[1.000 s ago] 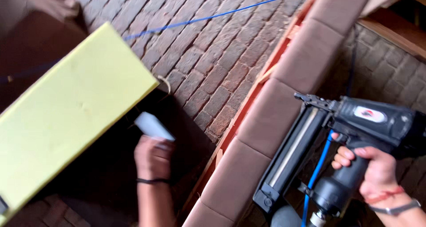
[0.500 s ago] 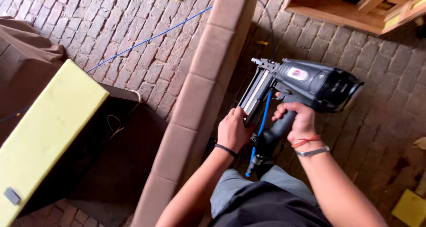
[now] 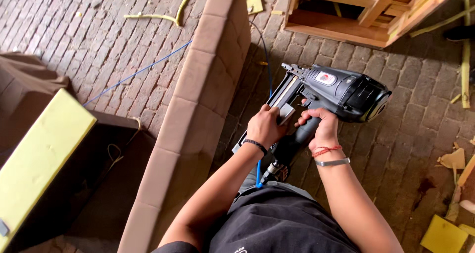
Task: The person uses a pneumatic nail gun to fasten foam and fabric-covered panels to wooden sofa frames, holding the frame steady with the other hand while nailing. The person then lifts and positions upholstered cushions and armrest pieces onto the sofa frame, aligning them in place.
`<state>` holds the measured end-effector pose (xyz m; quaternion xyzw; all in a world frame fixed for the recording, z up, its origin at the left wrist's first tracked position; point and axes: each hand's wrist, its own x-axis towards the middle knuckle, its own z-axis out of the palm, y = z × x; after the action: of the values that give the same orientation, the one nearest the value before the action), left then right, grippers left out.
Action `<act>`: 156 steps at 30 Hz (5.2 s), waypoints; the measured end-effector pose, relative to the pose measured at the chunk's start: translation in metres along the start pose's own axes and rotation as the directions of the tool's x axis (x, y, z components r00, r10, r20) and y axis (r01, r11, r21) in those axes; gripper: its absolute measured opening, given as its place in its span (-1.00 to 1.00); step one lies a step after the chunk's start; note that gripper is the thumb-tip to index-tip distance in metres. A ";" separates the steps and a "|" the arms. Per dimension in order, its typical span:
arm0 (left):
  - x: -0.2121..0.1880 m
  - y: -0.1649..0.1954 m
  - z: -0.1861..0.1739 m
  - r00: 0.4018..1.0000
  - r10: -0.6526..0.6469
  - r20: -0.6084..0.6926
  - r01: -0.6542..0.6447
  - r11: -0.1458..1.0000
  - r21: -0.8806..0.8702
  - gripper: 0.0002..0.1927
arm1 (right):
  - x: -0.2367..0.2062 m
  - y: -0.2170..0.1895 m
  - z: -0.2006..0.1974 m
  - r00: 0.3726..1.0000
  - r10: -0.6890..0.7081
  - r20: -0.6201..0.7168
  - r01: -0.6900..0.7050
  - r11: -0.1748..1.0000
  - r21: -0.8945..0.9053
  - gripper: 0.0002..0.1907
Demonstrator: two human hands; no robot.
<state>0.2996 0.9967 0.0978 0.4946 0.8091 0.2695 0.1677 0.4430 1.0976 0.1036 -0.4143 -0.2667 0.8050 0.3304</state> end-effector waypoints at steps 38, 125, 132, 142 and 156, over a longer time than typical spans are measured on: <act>0.308 0.054 0.116 0.444 0.645 0.622 -0.342 0.763 -0.548 -0.91 | 0.143 -0.222 -0.119 0.829 -0.286 -0.481 0.367 0.927 0.082 -0.58; 0.720 0.368 0.267 0.753 0.631 0.186 -0.658 0.710 0.252 -0.37 | 0.423 -0.431 -0.332 0.771 -0.256 -0.583 0.491 0.822 0.288 -0.61; 0.682 0.341 0.282 0.821 0.496 0.282 -0.526 0.850 0.037 -0.34 | 0.422 -0.428 -0.339 0.770 -0.199 -0.606 0.479 0.809 0.342 -0.67; 0.723 0.344 0.266 0.751 0.616 0.237 -0.605 0.786 -0.124 -0.62 | 0.437 -0.474 -0.280 0.752 -0.309 -0.582 0.503 0.840 0.205 -0.65; 0.775 0.332 0.247 0.719 0.626 0.302 -0.571 0.780 -0.256 -0.67 | 0.456 -0.463 -0.225 0.714 -0.346 -0.608 0.521 0.843 0.132 -0.80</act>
<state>0.3164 1.8752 0.0967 0.7578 0.5365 0.2687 0.2563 0.5768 1.7720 0.0891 -0.5032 -0.1250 0.5751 0.6328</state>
